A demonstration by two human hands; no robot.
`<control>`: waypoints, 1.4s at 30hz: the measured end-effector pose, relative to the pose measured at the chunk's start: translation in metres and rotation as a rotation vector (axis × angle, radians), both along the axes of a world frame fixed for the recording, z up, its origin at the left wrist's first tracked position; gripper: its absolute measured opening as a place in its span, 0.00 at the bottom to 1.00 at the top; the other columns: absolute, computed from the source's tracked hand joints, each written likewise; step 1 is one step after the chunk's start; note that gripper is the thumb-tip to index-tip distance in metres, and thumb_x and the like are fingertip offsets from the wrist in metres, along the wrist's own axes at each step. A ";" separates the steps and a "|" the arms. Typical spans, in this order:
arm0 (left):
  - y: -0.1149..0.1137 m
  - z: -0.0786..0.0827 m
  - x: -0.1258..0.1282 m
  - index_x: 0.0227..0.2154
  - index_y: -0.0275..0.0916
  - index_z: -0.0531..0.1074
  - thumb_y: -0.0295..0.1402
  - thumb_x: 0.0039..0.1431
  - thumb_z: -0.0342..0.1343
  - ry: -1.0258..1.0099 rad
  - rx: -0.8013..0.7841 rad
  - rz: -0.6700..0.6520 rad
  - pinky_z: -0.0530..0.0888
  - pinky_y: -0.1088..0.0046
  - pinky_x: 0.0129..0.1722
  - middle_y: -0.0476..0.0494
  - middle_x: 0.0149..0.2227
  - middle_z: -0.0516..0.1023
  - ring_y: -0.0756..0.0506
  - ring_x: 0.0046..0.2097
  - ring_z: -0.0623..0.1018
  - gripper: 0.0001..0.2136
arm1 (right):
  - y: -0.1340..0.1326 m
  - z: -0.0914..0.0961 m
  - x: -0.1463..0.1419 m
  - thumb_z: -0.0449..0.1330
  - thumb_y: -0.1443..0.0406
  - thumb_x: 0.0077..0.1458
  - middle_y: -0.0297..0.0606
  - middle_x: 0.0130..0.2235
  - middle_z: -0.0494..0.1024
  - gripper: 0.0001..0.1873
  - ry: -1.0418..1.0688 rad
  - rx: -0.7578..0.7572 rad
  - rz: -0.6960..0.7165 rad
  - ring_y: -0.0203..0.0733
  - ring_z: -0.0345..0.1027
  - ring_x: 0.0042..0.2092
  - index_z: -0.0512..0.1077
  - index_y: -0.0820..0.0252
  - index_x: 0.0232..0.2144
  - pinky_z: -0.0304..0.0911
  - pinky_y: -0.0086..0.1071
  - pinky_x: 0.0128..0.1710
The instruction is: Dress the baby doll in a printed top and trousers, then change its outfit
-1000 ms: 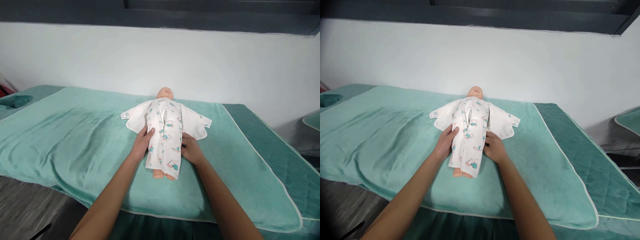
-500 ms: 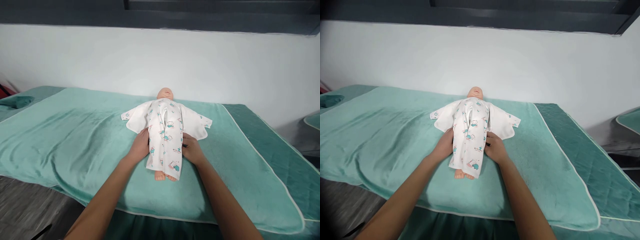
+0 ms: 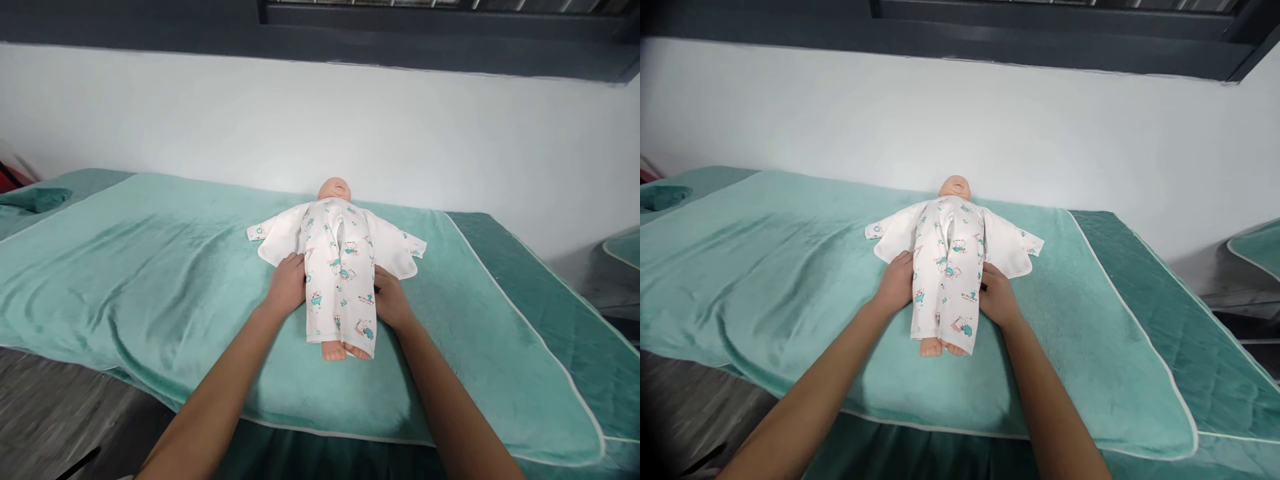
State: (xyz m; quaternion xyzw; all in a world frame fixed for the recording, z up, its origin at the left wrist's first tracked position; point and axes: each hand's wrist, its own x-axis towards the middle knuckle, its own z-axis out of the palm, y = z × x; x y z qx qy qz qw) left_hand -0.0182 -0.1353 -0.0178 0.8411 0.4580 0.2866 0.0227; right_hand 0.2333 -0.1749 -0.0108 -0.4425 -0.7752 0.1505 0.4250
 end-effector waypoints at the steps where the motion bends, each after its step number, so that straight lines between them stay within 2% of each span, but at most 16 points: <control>1: -0.004 0.000 -0.003 0.28 0.40 0.71 0.26 0.58 0.53 -0.020 0.009 -0.011 0.68 0.64 0.38 0.40 0.35 0.74 0.40 0.38 0.71 0.05 | 0.000 0.000 0.000 0.62 0.64 0.57 0.41 0.46 0.82 0.08 -0.013 0.005 -0.004 0.49 0.76 0.48 0.82 0.52 0.36 0.72 0.42 0.45; 4: -0.016 -0.002 -0.010 0.24 0.41 0.66 0.23 0.58 0.50 -0.048 0.047 -0.012 0.66 0.65 0.35 0.42 0.30 0.70 0.42 0.35 0.68 0.10 | -0.001 0.000 0.000 0.61 0.66 0.56 0.40 0.46 0.82 0.09 -0.056 0.017 -0.004 0.49 0.76 0.48 0.82 0.52 0.36 0.72 0.41 0.46; 7: -0.024 -0.004 -0.013 0.24 0.41 0.65 0.22 0.58 0.49 -0.040 0.052 -0.006 0.66 0.65 0.35 0.43 0.31 0.70 0.42 0.36 0.67 0.10 | -0.003 0.000 0.000 0.61 0.68 0.55 0.40 0.44 0.81 0.10 -0.088 0.005 0.000 0.48 0.76 0.47 0.82 0.52 0.35 0.72 0.39 0.44; 15: -0.022 -0.004 -0.015 0.26 0.41 0.67 0.27 0.59 0.52 -0.021 -0.072 -0.042 0.67 0.63 0.38 0.43 0.32 0.72 0.42 0.37 0.69 0.07 | -0.007 0.002 0.003 0.56 0.66 0.58 0.38 0.36 0.80 0.10 -0.135 -0.074 -0.012 0.44 0.74 0.39 0.79 0.55 0.32 0.69 0.35 0.39; 17: -0.023 -0.003 -0.015 0.25 0.41 0.66 0.28 0.61 0.50 -0.060 -0.091 -0.042 0.67 0.63 0.38 0.44 0.31 0.71 0.42 0.37 0.69 0.09 | -0.003 0.000 0.010 0.54 0.65 0.60 0.37 0.35 0.80 0.11 -0.071 -0.056 -0.133 0.43 0.73 0.37 0.78 0.55 0.34 0.68 0.36 0.40; 18: -0.023 -0.003 -0.015 0.24 0.41 0.65 0.28 0.61 0.50 -0.086 -0.102 -0.037 0.67 0.64 0.38 0.44 0.31 0.71 0.42 0.36 0.69 0.09 | 0.001 -0.002 0.016 0.53 0.64 0.61 0.38 0.37 0.80 0.11 -0.034 -0.023 -0.246 0.44 0.72 0.38 0.77 0.55 0.36 0.68 0.38 0.42; 20: -0.024 -0.001 -0.016 0.25 0.41 0.65 0.28 0.63 0.48 -0.160 -0.123 -0.023 0.67 0.64 0.38 0.44 0.30 0.71 0.43 0.36 0.69 0.10 | 0.009 -0.007 0.030 0.55 0.63 0.60 0.43 0.42 0.79 0.11 0.009 0.064 -0.535 0.49 0.71 0.44 0.76 0.57 0.40 0.66 0.44 0.49; 22: -0.025 0.000 -0.016 0.28 0.41 0.68 0.29 0.64 0.47 -0.267 -0.139 0.010 0.67 0.65 0.39 0.45 0.31 0.73 0.43 0.37 0.70 0.09 | 0.017 -0.011 0.047 0.58 0.61 0.56 0.50 0.46 0.78 0.13 -0.018 0.081 -0.806 0.55 0.69 0.49 0.75 0.60 0.42 0.62 0.52 0.54; 24: -0.025 -0.001 -0.017 0.32 0.41 0.71 0.30 0.64 0.47 -0.383 -0.157 0.066 0.68 0.66 0.40 0.45 0.33 0.75 0.43 0.39 0.72 0.08 | 0.023 -0.012 0.059 0.61 0.57 0.54 0.54 0.46 0.77 0.19 -0.073 -0.020 -0.959 0.58 0.69 0.49 0.73 0.62 0.44 0.62 0.53 0.52; 26: -0.024 -0.002 -0.017 0.34 0.41 0.73 0.33 0.64 0.48 -0.484 -0.186 0.134 0.68 0.67 0.40 0.46 0.33 0.77 0.44 0.38 0.73 0.08 | 0.027 -0.009 0.066 0.61 0.51 0.53 0.53 0.45 0.78 0.25 -0.105 -0.170 -1.001 0.57 0.70 0.47 0.72 0.62 0.47 0.64 0.50 0.48; 29: -0.019 -0.007 -0.018 0.35 0.41 0.74 0.36 0.64 0.49 -0.595 -0.237 0.192 0.68 0.68 0.38 0.46 0.33 0.78 0.45 0.36 0.75 0.09 | 0.034 0.003 0.069 0.59 0.46 0.53 0.52 0.43 0.78 0.28 -0.140 -0.396 -0.997 0.55 0.72 0.43 0.72 0.61 0.46 0.65 0.47 0.44; 31: -0.017 -0.009 -0.019 0.35 0.41 0.75 0.37 0.64 0.50 -0.633 -0.255 0.201 0.68 0.68 0.37 0.47 0.32 0.78 0.45 0.34 0.75 0.10 | 0.041 0.013 0.069 0.60 0.47 0.52 0.52 0.43 0.79 0.25 -0.183 -0.518 -0.964 0.56 0.72 0.43 0.73 0.61 0.41 0.64 0.46 0.43; 33: -0.015 -0.011 -0.019 0.35 0.41 0.75 0.37 0.63 0.50 -0.655 -0.262 0.201 0.68 0.68 0.37 0.47 0.31 0.78 0.45 0.34 0.75 0.10 | 0.050 0.022 0.066 0.61 0.51 0.51 0.50 0.42 0.78 0.19 -0.181 -0.533 -0.881 0.55 0.71 0.43 0.74 0.61 0.36 0.63 0.44 0.43; 35: -0.015 -0.011 -0.019 0.35 0.41 0.75 0.37 0.63 0.50 -0.681 -0.270 0.204 0.68 0.68 0.36 0.47 0.31 0.78 0.45 0.34 0.75 0.10 | 0.059 0.032 0.059 0.61 0.55 0.50 0.45 0.39 0.78 0.15 -0.064 -0.441 -0.808 0.50 0.70 0.42 0.72 0.60 0.34 0.63 0.41 0.43; 39: -0.015 -0.008 -0.018 0.34 0.41 0.75 0.38 0.62 0.51 -0.739 -0.301 0.211 0.68 0.69 0.36 0.48 0.30 0.78 0.45 0.33 0.75 0.10 | 0.061 0.056 0.020 0.60 0.56 0.52 0.39 0.38 0.76 0.14 0.216 -0.124 -0.696 0.44 0.67 0.38 0.69 0.58 0.37 0.64 0.37 0.40; 42: -0.016 -0.007 -0.019 0.34 0.41 0.75 0.38 0.62 0.51 -0.759 -0.315 0.210 0.68 0.69 0.36 0.48 0.30 0.77 0.46 0.33 0.74 0.10 | 0.047 0.072 -0.015 0.59 0.60 0.55 0.37 0.39 0.76 0.08 0.059 0.042 -0.411 0.43 0.67 0.38 0.69 0.55 0.38 0.64 0.37 0.41</control>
